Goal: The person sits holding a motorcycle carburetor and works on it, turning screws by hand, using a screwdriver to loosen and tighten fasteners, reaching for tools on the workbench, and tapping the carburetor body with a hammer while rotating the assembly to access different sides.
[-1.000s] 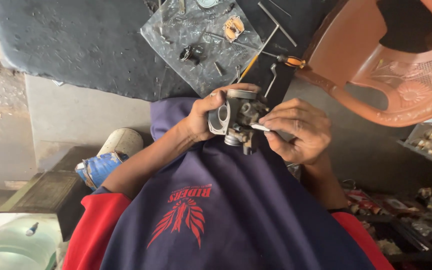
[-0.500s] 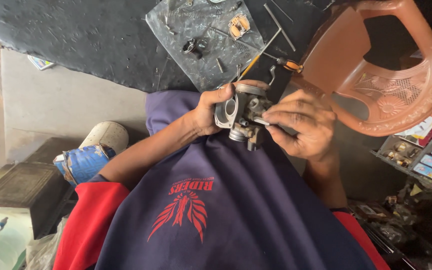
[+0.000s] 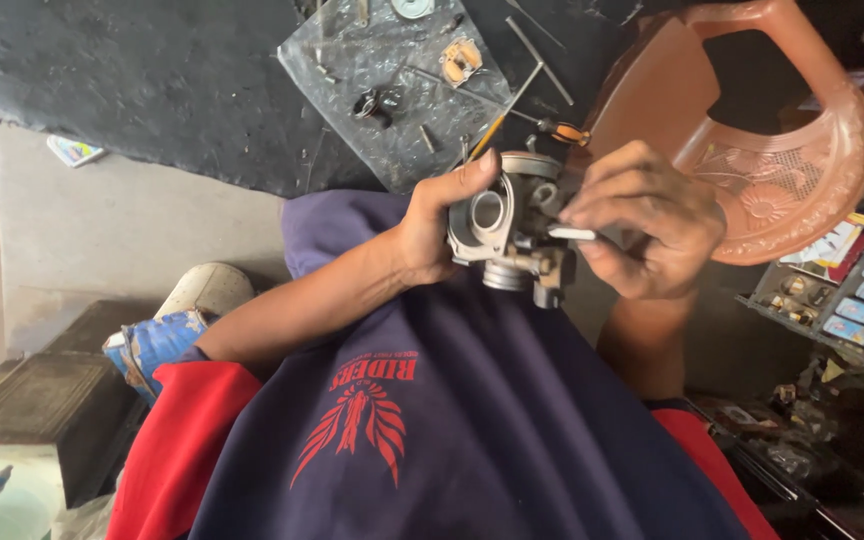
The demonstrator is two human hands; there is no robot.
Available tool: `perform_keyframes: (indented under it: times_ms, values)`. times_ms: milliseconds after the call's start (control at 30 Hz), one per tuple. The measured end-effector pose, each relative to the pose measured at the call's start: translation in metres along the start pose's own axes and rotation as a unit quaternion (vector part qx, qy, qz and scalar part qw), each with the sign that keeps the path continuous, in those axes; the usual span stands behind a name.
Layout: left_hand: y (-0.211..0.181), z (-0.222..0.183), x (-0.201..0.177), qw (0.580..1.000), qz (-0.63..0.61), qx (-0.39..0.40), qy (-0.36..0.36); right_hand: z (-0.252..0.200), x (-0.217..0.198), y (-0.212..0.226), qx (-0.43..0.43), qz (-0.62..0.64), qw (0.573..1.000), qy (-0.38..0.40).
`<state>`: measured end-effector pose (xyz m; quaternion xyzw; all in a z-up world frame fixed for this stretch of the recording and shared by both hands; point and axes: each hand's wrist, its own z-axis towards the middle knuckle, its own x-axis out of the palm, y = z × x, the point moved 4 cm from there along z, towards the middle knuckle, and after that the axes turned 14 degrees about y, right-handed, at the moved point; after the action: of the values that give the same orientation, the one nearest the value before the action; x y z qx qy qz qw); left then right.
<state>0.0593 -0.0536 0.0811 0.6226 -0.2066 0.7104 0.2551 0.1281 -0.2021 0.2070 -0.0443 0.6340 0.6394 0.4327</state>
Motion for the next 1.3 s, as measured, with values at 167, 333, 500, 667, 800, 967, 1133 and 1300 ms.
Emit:
perform_keyframes:
  times_ms: [167,333,500,667,800,967,1133,1300]
  values:
    - [-0.012,0.007,0.043,0.994,0.096,0.031,0.047,-0.003,-0.013,0.023,-0.084,-0.016,0.996,-0.032]
    - [-0.013,0.008,0.06,0.987,0.13,0.047,0.08,-0.018,-0.025,0.038,-0.131,-0.017,0.991,-0.018]
    - [-0.011,0.007,0.065,0.988,0.096,0.036,0.113,-0.02,-0.039,0.047,-0.132,0.018,0.991,0.008]
    - [-0.007,0.009,0.058,0.985,0.048,0.029,0.162,-0.019,-0.02,0.051,-0.153,0.058,0.986,-0.027]
    - [-0.002,0.012,0.055,0.976,0.01,0.02,0.219,-0.016,-0.016,0.064,-0.167,0.064,0.983,-0.033]
    - [0.001,0.016,0.056,0.966,-0.007,0.014,0.257,-0.012,-0.018,0.077,-0.171,0.055,0.984,0.003]
    - [0.001,0.02,0.058,0.96,-0.017,0.009,0.279,-0.012,-0.02,0.083,-0.172,0.05,0.984,0.002]
    - [0.002,0.02,0.058,0.955,-0.019,0.014,0.295,-0.011,-0.021,0.083,-0.156,0.051,0.986,0.027]
